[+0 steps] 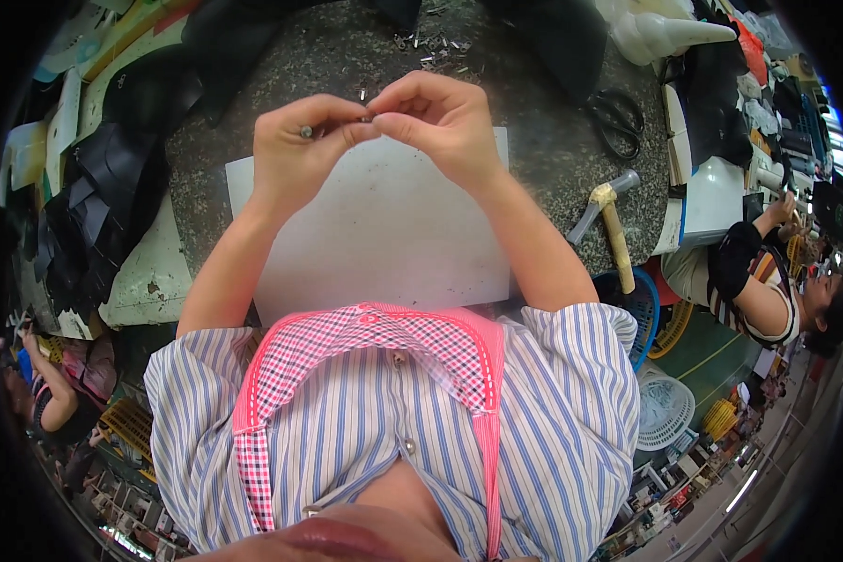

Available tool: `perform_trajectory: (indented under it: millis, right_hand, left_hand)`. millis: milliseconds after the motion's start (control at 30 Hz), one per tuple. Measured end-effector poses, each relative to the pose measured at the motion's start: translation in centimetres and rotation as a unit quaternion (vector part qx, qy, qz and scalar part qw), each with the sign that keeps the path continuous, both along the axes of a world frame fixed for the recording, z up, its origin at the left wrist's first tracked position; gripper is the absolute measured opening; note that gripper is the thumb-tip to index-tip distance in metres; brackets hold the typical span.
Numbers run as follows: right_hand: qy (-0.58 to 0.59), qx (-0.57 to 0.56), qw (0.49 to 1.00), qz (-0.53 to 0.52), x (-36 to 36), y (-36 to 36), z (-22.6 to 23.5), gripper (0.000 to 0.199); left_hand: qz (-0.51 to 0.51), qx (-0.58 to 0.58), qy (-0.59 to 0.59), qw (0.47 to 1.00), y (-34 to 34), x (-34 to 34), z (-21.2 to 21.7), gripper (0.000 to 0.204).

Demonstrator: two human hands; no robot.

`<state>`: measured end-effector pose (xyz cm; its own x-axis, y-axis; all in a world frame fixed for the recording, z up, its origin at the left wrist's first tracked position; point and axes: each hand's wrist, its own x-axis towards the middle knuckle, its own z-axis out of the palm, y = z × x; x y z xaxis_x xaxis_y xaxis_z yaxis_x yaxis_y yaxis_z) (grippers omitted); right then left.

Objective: Attaching metal eyelets to leather shoe components using a manual setting tool.

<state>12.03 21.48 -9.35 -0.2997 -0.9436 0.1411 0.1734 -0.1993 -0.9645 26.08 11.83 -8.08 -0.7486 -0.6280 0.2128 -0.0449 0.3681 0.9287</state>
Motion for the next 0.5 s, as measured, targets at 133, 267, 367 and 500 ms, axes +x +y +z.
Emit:
perform_trajectory:
  millis: [133, 267, 367, 500]
  right_hand:
    - [0.002, 0.001, 1.0, 0.029, 0.1, 0.1, -0.1, 0.009]
    - [0.169, -0.069, 0.983, -0.018, 1.1, 0.2, 0.7, 0.01]
    - [0.282, -0.087, 0.954, -0.059, 1.8, 0.2, 1.2, 0.013]
    - [0.386, -0.094, 0.915, -0.065, 1.6, 0.1, 1.4, 0.015]
  left_hand:
    - [-0.054, 0.195, -0.008, 0.979, 0.0, 1.1, 0.4, 0.008]
    - [-0.115, 0.354, 0.025, 0.928, -0.6, 1.4, 0.5, 0.011]
    - [-0.128, 0.506, 0.063, 0.85, -0.6, 1.5, -0.1, 0.011]
    - [-0.103, 0.558, 0.071, 0.82, 0.1, 1.4, -1.2, 0.009]
